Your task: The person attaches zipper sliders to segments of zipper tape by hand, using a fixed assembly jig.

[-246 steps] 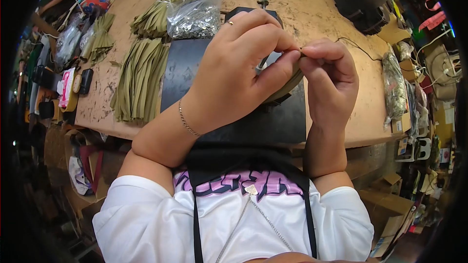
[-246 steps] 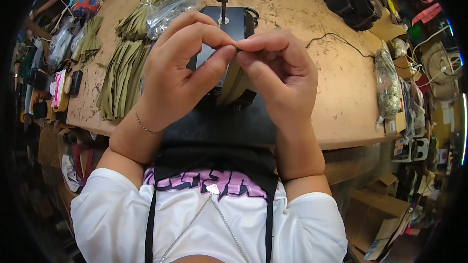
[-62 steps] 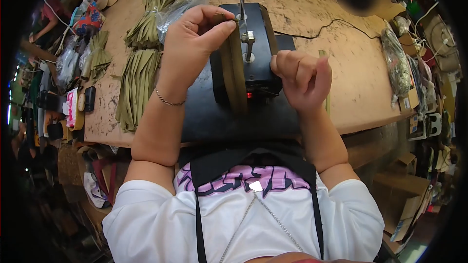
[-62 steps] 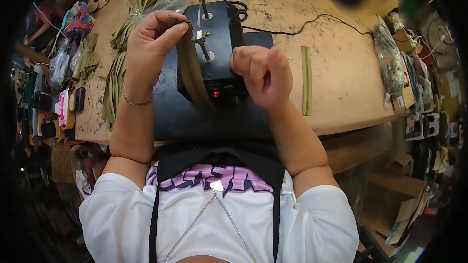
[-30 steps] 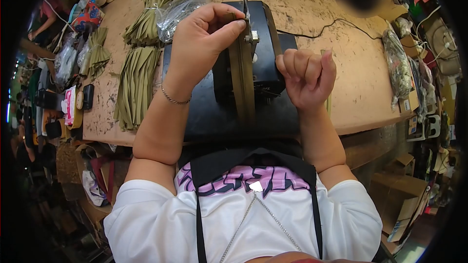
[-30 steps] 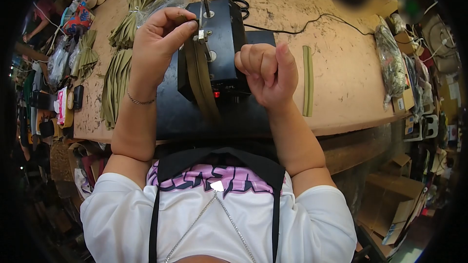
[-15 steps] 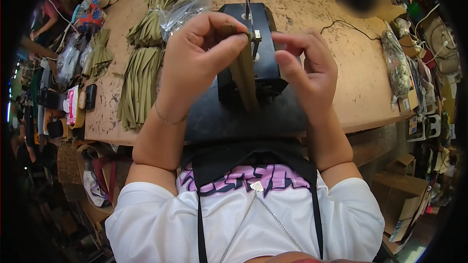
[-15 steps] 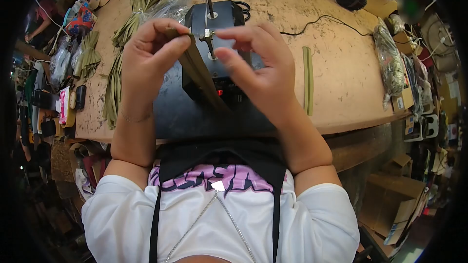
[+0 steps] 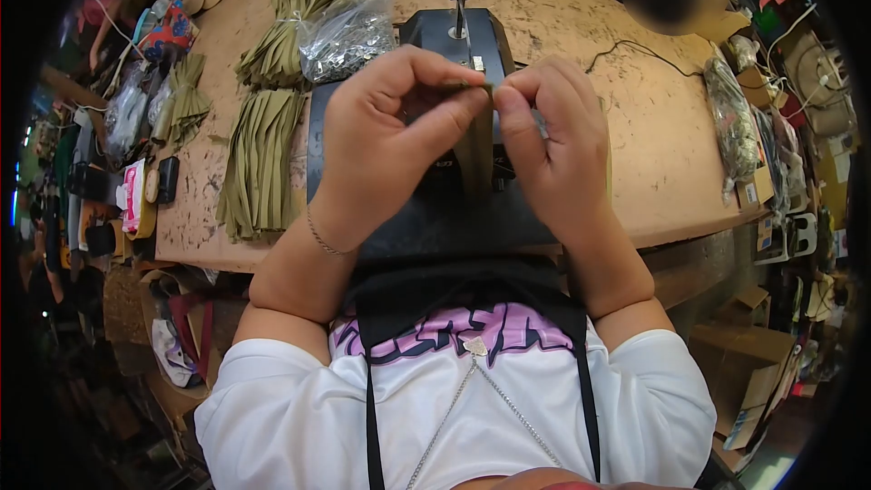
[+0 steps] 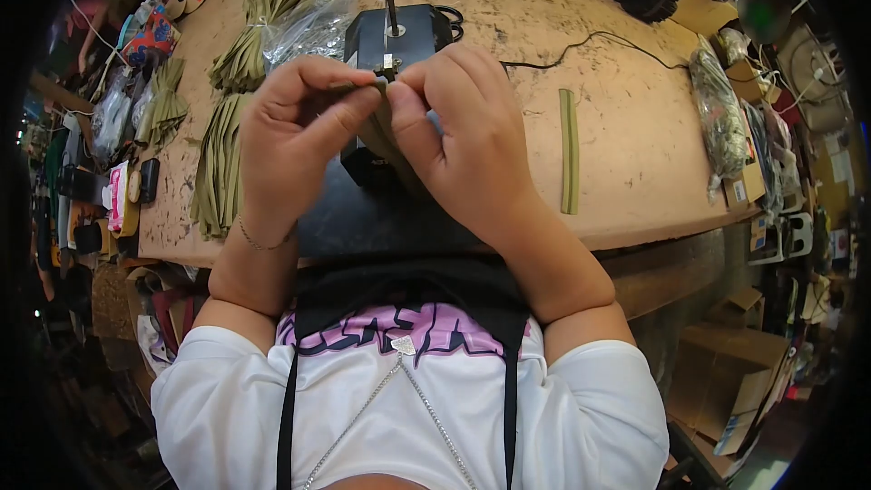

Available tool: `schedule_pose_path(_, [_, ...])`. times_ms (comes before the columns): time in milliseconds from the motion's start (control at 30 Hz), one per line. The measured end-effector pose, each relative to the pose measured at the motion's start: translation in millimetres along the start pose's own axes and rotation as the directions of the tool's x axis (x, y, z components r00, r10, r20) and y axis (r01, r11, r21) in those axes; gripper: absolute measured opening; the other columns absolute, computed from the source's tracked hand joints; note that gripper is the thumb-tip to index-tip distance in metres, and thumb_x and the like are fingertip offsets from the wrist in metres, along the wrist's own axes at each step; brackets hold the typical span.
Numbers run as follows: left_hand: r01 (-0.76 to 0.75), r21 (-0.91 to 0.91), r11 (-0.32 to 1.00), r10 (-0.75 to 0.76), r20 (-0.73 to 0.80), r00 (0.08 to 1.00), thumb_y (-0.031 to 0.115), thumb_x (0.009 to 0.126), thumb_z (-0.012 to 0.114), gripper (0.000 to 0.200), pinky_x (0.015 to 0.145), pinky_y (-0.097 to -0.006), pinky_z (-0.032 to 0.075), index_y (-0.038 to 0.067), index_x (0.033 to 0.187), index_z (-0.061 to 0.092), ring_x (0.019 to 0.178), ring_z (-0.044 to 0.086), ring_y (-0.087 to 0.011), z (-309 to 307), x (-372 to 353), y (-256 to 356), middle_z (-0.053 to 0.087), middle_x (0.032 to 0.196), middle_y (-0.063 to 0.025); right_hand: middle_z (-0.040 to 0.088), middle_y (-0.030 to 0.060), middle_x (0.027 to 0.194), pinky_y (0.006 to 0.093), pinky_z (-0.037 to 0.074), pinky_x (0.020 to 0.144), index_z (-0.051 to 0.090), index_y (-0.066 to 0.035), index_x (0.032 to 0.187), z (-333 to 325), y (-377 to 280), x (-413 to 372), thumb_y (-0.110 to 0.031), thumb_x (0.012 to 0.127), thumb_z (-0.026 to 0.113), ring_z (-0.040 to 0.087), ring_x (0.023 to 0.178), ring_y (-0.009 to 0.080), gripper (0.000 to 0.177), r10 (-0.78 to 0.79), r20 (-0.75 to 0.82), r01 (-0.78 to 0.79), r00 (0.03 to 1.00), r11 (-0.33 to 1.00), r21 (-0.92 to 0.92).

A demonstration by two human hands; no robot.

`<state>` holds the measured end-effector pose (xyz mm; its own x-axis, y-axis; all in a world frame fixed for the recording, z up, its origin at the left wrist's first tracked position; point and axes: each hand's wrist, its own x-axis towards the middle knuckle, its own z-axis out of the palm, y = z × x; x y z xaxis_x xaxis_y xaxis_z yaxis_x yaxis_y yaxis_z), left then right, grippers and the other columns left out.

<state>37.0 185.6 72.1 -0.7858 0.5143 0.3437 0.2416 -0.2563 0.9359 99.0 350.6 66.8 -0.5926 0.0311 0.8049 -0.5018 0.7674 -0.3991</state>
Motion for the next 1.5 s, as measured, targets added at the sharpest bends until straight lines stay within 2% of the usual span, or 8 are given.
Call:
schedule_pose_path(167, [-0.043, 0.096, 0.994, 0.047, -0.046, 0.998, 0.006, 0.092, 0.067, 0.012, 0.068, -0.0177, 0.046, 0.000, 0.103, 0.067, 0.077, 0.058, -0.0022, -18, 31, -16, 0.067, 0.088, 0.0012, 0.051, 0.0058, 0.073, 0.0303, 0.038, 0.061, 0.056, -0.003, 0.077, 10, 23, -19, -0.005, 0.088, 0.066, 0.047, 0.068, 0.0205, 0.015, 0.122, 0.042, -0.128, 0.992, 0.888, 0.441])
schedule_pose_path(267, [-0.003, 0.085, 0.996, 0.005, -0.022, 1.000, 0.009, 0.093, 0.067, 0.014, 0.071, -0.0182, 0.046, 0.001, 0.105, 0.067, 0.082, 0.059, -0.0034, -29, 44, -30, 0.066, 0.089, 0.0013, 0.048, 0.0039, 0.071, 0.0287, 0.035, 0.059, 0.054, -0.003, 0.072, 21, 43, -32, -0.004, 0.089, 0.065, 0.043, 0.065, 0.0169, 0.020, 0.024, 0.005, -0.024, 1.000, 0.868, 0.496])
schedule_pose_path(367, [0.008, 0.031, 0.999, -0.008, -0.005, 1.000, 0.008, 0.093, 0.067, 0.014, 0.074, -0.0187, 0.047, 0.001, 0.106, 0.067, 0.084, 0.059, -0.0041, -28, 49, -37, 0.066, 0.091, 0.0008, 0.047, 0.0041, 0.068, 0.0298, 0.034, 0.058, 0.054, -0.002, 0.070, 23, 41, -34, -0.004, 0.089, 0.066, 0.042, 0.064, 0.0173, 0.022, 0.125, 0.005, -0.110, 0.992, 0.850, 0.516])
schedule_pose_path(867, [0.025, 0.061, 0.998, -0.027, 0.036, 0.999, 0.006, 0.093, 0.067, 0.016, 0.082, -0.0200, 0.046, 0.003, 0.108, 0.066, 0.089, 0.059, -0.0051, -25, 55, -34, 0.066, 0.096, 0.0009, 0.045, 0.0060, 0.065, 0.0316, 0.033, 0.057, 0.053, -0.002, 0.067, 21, 43, -34, -0.006, 0.087, 0.066, 0.041, 0.062, 0.0197, 0.024, 0.123, 0.044, -0.128, 0.991, 0.848, 0.515])
schedule_pose_path(967, [0.013, 0.073, 0.997, -0.015, 0.026, 1.000, 0.005, 0.093, 0.067, 0.015, 0.082, -0.0200, 0.046, 0.003, 0.108, 0.066, 0.090, 0.059, -0.0050, -24, 54, -33, 0.066, 0.096, 0.0010, 0.048, 0.0059, 0.068, 0.0306, 0.035, 0.060, 0.056, -0.003, 0.070, 16, 45, -32, -0.007, 0.088, 0.067, 0.044, 0.066, 0.0194, 0.021, 0.113, 0.120, -0.159, 0.986, 0.846, 0.509])
schedule_pose_path(1200, [-0.054, 0.107, 0.993, 0.057, -0.018, 0.998, 0.002, 0.092, 0.066, 0.014, 0.068, -0.0155, 0.043, 0.002, 0.106, 0.065, 0.081, 0.057, -0.0013, -22, 22, -9, 0.065, 0.091, 0.0029, 0.062, 0.0070, 0.090, 0.0303, 0.045, 0.079, 0.062, -0.005, 0.092, 6, 18, -14, -0.003, 0.081, 0.074, 0.058, 0.087, 0.0214, 0.016, 0.134, -0.129, -0.086, 0.983, 0.940, 0.329])
schedule_pose_path(1400, [-0.019, -0.026, 0.999, 0.020, 0.036, 0.999, 0.000, 0.091, 0.067, 0.016, 0.071, -0.0154, 0.044, 0.002, 0.107, 0.065, 0.083, 0.058, -0.0016, -12, -7, 1, 0.065, 0.094, 0.0024, 0.065, 0.0071, 0.096, 0.0294, 0.047, 0.081, 0.059, -0.005, 0.098, 11, -1, -13, 0.002, 0.080, 0.074, 0.061, 0.089, 0.0202, 0.024, 0.120, -0.042, -0.100, 0.992, 0.942, 0.320])
schedule_pose_path(1500, [-0.010, -0.027, 1.000, 0.012, 0.057, 0.998, 0.000, 0.091, 0.067, 0.016, 0.072, -0.0157, 0.045, 0.002, 0.107, 0.065, 0.083, 0.058, -0.0017, -11, -12, 0, 0.065, 0.094, 0.0025, 0.064, 0.0072, 0.097, 0.0284, 0.049, 0.080, 0.055, -0.005, 0.100, 17, -4, -21, 0.002, 0.083, 0.072, 0.062, 0.086, 0.0163, 0.025, 0.192, -0.062, -0.139, 0.979, 0.865, 0.481])
